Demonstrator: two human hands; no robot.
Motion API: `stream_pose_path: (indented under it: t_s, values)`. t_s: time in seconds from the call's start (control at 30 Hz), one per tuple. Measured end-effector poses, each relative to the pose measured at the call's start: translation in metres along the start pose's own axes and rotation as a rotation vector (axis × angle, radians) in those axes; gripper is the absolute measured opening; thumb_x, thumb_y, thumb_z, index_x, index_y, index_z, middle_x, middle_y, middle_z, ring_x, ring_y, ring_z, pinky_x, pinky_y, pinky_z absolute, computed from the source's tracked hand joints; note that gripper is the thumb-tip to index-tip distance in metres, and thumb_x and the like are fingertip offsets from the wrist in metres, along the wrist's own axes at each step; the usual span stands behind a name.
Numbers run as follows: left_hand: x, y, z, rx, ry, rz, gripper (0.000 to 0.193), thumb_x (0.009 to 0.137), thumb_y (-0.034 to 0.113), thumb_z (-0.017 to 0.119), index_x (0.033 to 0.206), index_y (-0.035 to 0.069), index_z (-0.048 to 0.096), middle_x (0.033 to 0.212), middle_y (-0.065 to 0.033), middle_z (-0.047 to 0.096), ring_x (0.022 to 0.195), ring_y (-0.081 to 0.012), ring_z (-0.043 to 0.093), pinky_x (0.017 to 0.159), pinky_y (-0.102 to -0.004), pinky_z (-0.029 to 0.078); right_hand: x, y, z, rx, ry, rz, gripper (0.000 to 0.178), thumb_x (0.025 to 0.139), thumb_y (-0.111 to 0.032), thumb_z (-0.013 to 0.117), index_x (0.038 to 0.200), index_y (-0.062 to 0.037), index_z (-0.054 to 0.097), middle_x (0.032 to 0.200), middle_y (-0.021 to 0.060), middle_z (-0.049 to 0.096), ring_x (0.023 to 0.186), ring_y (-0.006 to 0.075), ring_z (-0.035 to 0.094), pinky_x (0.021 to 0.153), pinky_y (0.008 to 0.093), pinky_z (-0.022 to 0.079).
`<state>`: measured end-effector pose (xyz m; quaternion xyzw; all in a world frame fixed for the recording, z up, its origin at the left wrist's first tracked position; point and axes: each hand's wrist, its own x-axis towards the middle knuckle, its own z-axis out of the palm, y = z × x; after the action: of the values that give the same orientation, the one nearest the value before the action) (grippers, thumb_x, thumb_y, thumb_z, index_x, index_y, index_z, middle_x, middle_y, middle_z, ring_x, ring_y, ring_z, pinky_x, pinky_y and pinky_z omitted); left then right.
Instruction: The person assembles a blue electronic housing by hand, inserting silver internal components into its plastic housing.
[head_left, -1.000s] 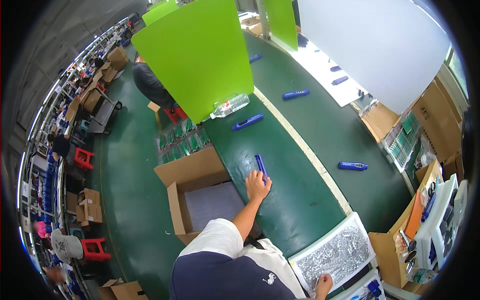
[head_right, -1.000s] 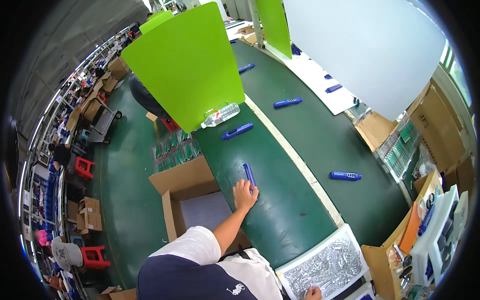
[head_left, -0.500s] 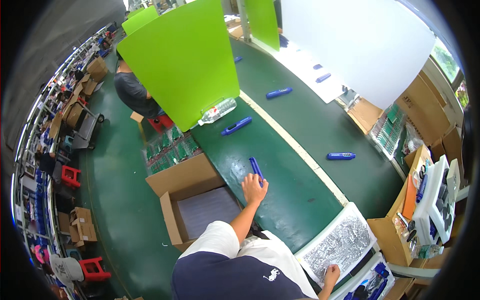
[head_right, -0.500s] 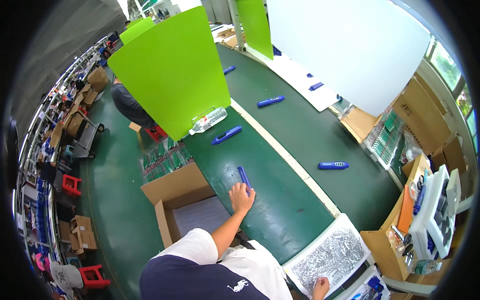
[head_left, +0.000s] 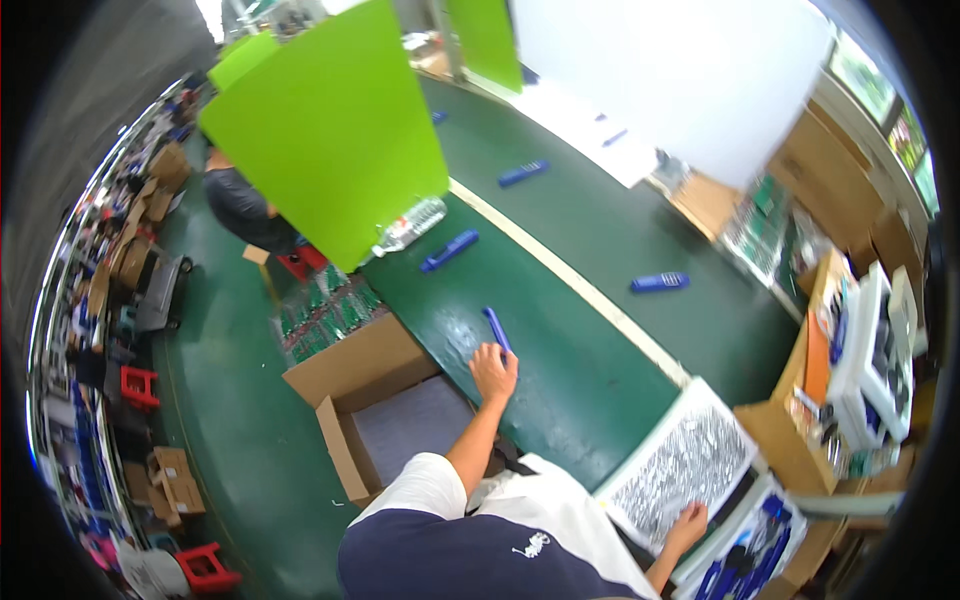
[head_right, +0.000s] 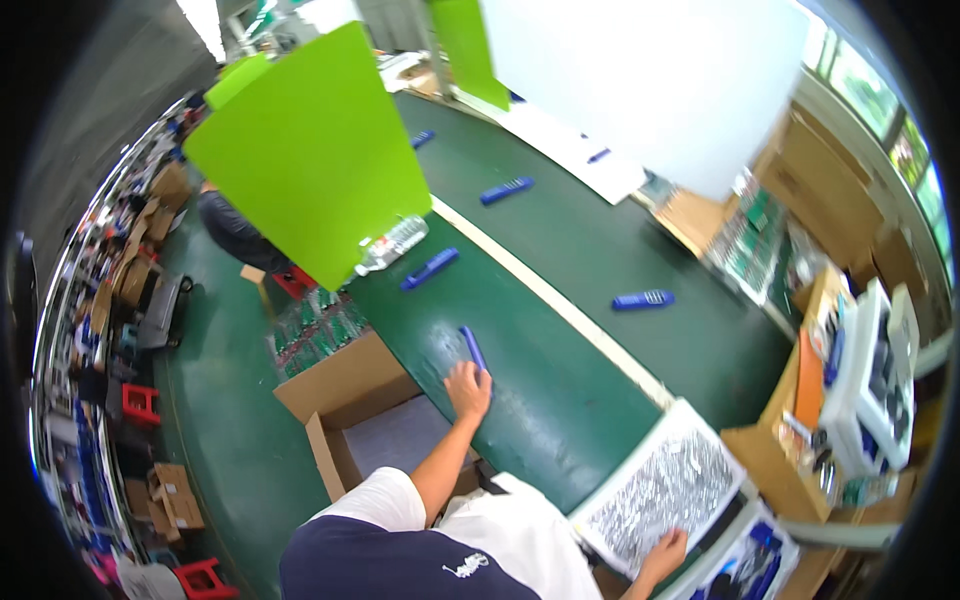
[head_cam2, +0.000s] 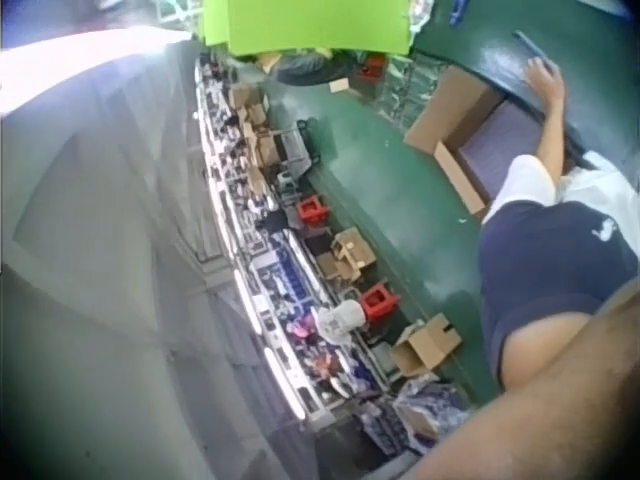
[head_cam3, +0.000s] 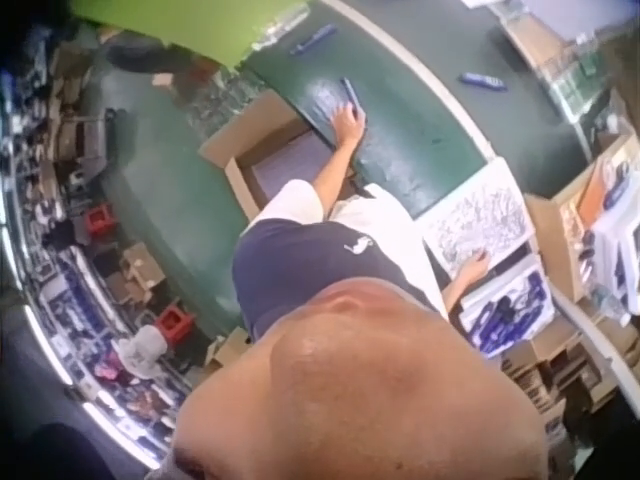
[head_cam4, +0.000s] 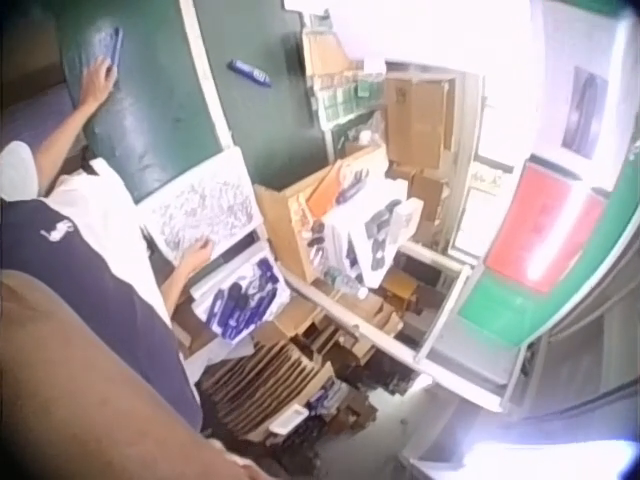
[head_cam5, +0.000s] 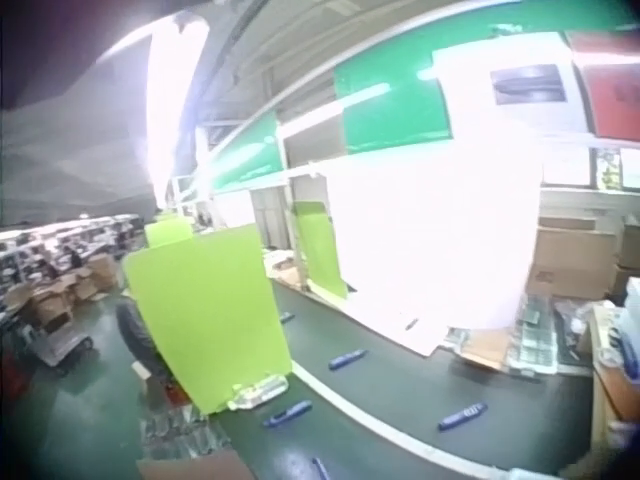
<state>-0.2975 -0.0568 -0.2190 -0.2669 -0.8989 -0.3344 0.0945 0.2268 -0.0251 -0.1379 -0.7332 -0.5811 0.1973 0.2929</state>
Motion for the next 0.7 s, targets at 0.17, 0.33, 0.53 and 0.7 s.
stream_pose_path:
  t_s: [0.17,0.33,0.53,0.7]
  values:
    - [-0.002,-0.025,0.006,-0.081,-0.054,0.026,0.023,0.096,0.033,0.054,0.09,0.01,0.056,0.093,-0.0104,0.059,0.096,-0.0349,0.056,0.086,-0.0525,0.038,0.001,-0.039,-0.006,0.123,-0.2,0.158,0.026,0.097,-0.002,0.059,0.121,-0.0002,0.067,0.078,0.0052,0.065,0.057,0.0107,0.048,0.053,0.0311,0.041]
    - [0.011,-0.021,0.008,0.088,-0.042,0.079,0.029,0.097,0.035,0.051,0.088,0.009,0.059,0.093,-0.0102,0.061,0.095,-0.035,0.057,0.081,-0.0509,0.04,0.0,-0.034,0.011,0.017,-0.365,-0.069,0.037,0.095,-0.002,0.046,0.126,-0.0031,0.067,0.105,0.0232,0.07,0.092,0.034,0.066,0.086,0.0372,0.05]
    - [0.013,-0.024,0.025,0.119,-0.101,0.091,0.035,0.098,0.038,0.049,0.091,0.006,0.061,0.094,-0.0084,0.062,0.096,-0.0331,0.058,0.083,-0.0483,0.041,-0.004,-0.042,0.002,-0.016,-0.49,0.128,0.033,0.099,-0.006,0.045,0.123,-0.0077,0.068,0.075,0.0204,0.065,0.068,0.0299,0.065,0.069,0.0414,0.05]
    - [0.002,-0.035,0.025,0.137,-0.11,0.089,0.036,0.099,0.038,0.049,0.09,0.006,0.062,0.093,-0.007,0.063,0.095,-0.0325,0.058,0.085,-0.047,0.041,0.002,-0.053,-0.02,0.024,-0.542,0.237,0.028,0.104,-0.01,0.045,0.122,-0.0083,0.066,0.067,0.011,0.057,0.061,0.0153,0.061,0.058,0.0355,0.049]
